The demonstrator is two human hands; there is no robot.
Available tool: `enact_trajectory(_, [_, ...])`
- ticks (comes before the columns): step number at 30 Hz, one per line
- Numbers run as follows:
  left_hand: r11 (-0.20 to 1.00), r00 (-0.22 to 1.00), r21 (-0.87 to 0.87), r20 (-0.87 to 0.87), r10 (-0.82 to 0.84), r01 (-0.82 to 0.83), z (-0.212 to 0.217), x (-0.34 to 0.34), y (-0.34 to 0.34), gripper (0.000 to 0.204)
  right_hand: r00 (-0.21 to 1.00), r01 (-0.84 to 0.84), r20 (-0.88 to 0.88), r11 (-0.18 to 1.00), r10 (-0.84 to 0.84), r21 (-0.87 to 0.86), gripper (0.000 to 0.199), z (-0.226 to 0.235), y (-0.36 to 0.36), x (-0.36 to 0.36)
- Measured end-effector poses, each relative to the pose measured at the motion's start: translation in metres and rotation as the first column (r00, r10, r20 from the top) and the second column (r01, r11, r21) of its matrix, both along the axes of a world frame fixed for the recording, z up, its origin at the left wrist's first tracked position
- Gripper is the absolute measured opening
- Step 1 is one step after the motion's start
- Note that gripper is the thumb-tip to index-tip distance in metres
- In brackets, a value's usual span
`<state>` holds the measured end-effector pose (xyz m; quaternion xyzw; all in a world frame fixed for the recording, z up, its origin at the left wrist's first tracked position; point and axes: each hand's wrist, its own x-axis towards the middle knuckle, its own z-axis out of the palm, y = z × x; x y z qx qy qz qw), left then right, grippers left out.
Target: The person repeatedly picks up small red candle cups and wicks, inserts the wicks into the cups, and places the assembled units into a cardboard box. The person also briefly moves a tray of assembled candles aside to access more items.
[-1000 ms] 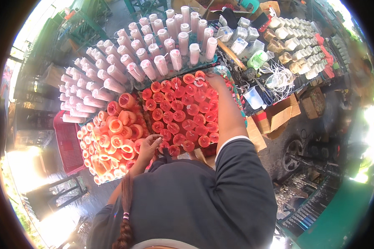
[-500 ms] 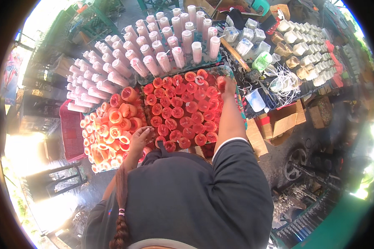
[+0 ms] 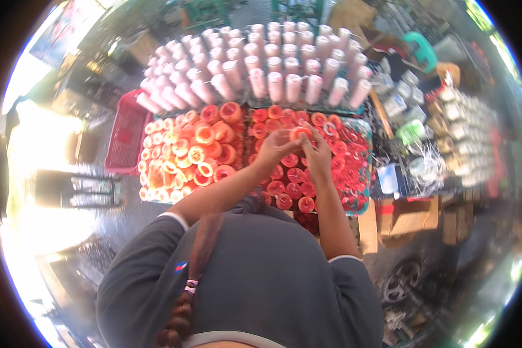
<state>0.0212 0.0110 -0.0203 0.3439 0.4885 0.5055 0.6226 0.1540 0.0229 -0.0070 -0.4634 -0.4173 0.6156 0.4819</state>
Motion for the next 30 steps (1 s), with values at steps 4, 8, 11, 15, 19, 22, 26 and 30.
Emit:
enact_trajectory(4, [0.987,0.978,0.115,0.187,0.087,-0.11,0.001,0.009,-0.006,0.046,0.97,-0.047,-0.243,0.991,0.015,-0.126,0.038,-0.006,-0.005,0.001])
enact_trajectory(8, [0.966,0.983,0.185,-0.017,0.184,-0.178,0.019,0.008,-0.007,0.036,0.885,-0.151,-0.461,0.978,0.069,-0.142,0.041,-0.009,-0.014,-0.007])
enact_trajectory(11, [0.925,0.956,0.333,-0.158,0.246,-0.183,0.02,0.004,-0.01,0.031,0.87,-0.086,-0.493,0.987,0.007,-0.136,0.049,-0.009,-0.015,-0.018])
enact_trajectory(15, [0.904,0.889,0.397,-0.343,0.305,-0.157,0.024,0.002,-0.011,0.029,0.853,-0.002,-0.518,0.993,-0.061,-0.12,0.052,-0.007,-0.012,-0.027])
enact_trajectory(19, [0.885,0.825,0.442,-0.44,0.356,-0.146,0.012,0.001,-0.003,0.026,0.882,0.077,-0.442,0.974,-0.165,-0.211,0.048,-0.019,0.004,-0.035])
enact_trajectory(22, [0.951,0.902,0.278,-0.361,0.235,-0.137,0.013,-0.003,-0.002,0.032,0.963,0.067,-0.242,0.975,-0.119,-0.211,0.042,-0.019,0.005,-0.029])
enact_trajectory(26, [0.989,0.989,0.099,0.115,0.097,-0.109,0.022,-0.008,0.0,0.039,0.975,0.004,-0.219,0.986,-0.041,-0.169,0.033,0.015,0.0,-0.037])
enact_trajectory(30, [0.976,0.975,0.152,0.186,0.124,-0.154,0.025,-0.01,0.001,0.038,0.954,-0.013,-0.3,0.994,-0.02,-0.107,0.027,0.028,-0.001,-0.036])
